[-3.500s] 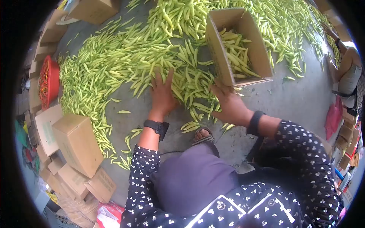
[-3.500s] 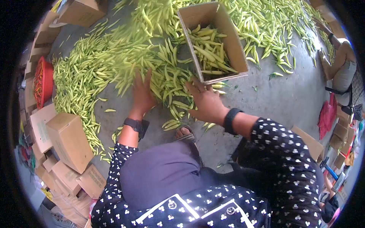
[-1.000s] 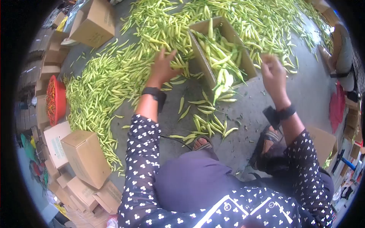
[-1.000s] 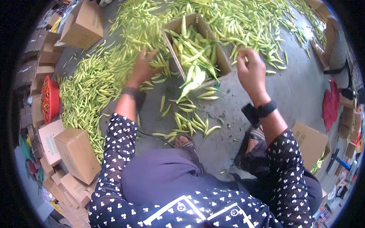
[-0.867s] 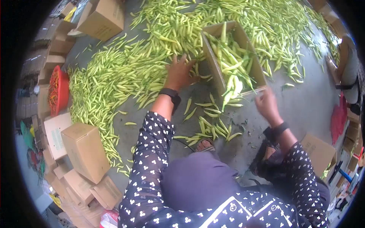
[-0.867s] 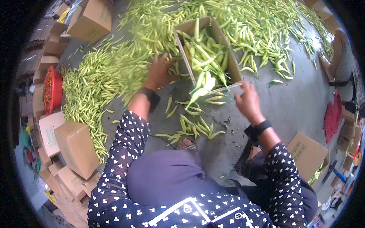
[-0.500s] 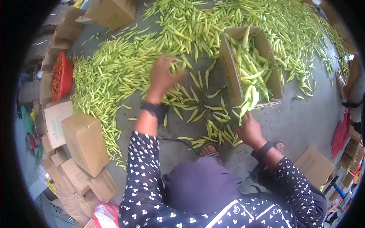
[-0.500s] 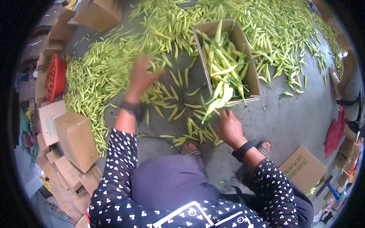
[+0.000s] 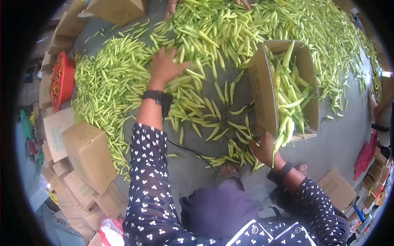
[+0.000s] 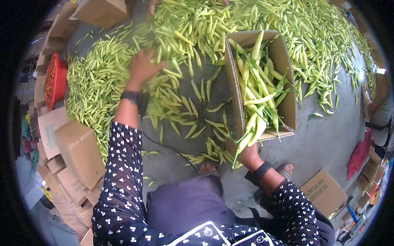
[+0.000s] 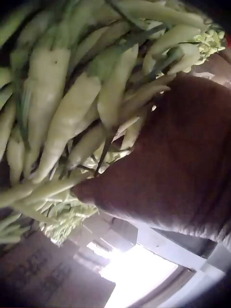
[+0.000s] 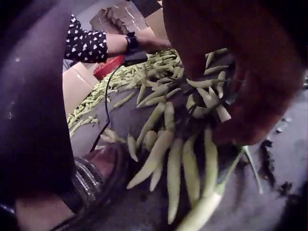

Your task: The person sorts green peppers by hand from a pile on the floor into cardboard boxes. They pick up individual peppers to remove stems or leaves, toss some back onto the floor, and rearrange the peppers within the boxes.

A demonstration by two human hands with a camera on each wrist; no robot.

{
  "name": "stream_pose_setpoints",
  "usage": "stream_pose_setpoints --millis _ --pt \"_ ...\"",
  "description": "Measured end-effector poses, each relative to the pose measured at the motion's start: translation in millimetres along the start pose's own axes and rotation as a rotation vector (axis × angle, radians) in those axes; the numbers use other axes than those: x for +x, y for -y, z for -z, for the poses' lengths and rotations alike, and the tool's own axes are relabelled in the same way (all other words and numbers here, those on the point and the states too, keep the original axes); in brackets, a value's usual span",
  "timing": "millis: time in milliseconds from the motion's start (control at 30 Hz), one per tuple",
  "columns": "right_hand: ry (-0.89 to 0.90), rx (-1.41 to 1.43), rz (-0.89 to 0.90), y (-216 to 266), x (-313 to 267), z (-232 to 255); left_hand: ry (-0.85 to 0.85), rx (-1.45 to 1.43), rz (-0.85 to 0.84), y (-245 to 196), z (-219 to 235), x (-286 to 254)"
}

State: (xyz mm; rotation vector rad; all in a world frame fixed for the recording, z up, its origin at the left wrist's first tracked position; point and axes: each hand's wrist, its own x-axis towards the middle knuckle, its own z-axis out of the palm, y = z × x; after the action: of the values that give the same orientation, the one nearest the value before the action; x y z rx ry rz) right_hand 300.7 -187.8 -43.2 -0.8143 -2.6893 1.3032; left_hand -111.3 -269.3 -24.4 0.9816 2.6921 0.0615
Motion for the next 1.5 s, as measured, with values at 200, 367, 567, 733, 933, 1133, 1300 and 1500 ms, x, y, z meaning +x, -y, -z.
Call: stream_pose_setpoints --millis 200,367,567,733,933,1133,1300,1500 --pt "0.076 0.154 -0.155 21.2 14.5 -15.3 0.056 -0.144 -0.148 -33.8 -6.1 -106.3" --pt "-0.022 0.248 -0.188 33.4 42.1 -10.0 0.045 -0.526 -0.225 -33.9 -6.7 -182.5" --pt "-0.200 0.078 -0.014 46.7 63.5 -30.7 -0.116 -0.364 0.192 41.7 -47.9 -270.9" --pt "-0.276 -0.034 0.062 53.1 103.5 -37.4 0.102 -0.172 0.200 26.0 -67.0 -274.0" --pt "-0.259 0.095 0.052 57.3 130.8 -42.7 -0.083 -0.266 0.036 7.5 -72.4 -223.4" --pt "-0.131 -0.062 0.015 51.3 112.1 -27.1 -0.053 -0.336 0.023 6.7 -64.4 -222.3" --pt "-0.063 -0.252 0.028 67.4 102.8 -16.2 -0.033 -0.344 0.041 6.3 -68.8 -224.5" --pt "-0.166 -0.356 0.338 64.5 140.0 -27.5 -0.071 -0.295 0.058 6.3 -71.2 -224.7"
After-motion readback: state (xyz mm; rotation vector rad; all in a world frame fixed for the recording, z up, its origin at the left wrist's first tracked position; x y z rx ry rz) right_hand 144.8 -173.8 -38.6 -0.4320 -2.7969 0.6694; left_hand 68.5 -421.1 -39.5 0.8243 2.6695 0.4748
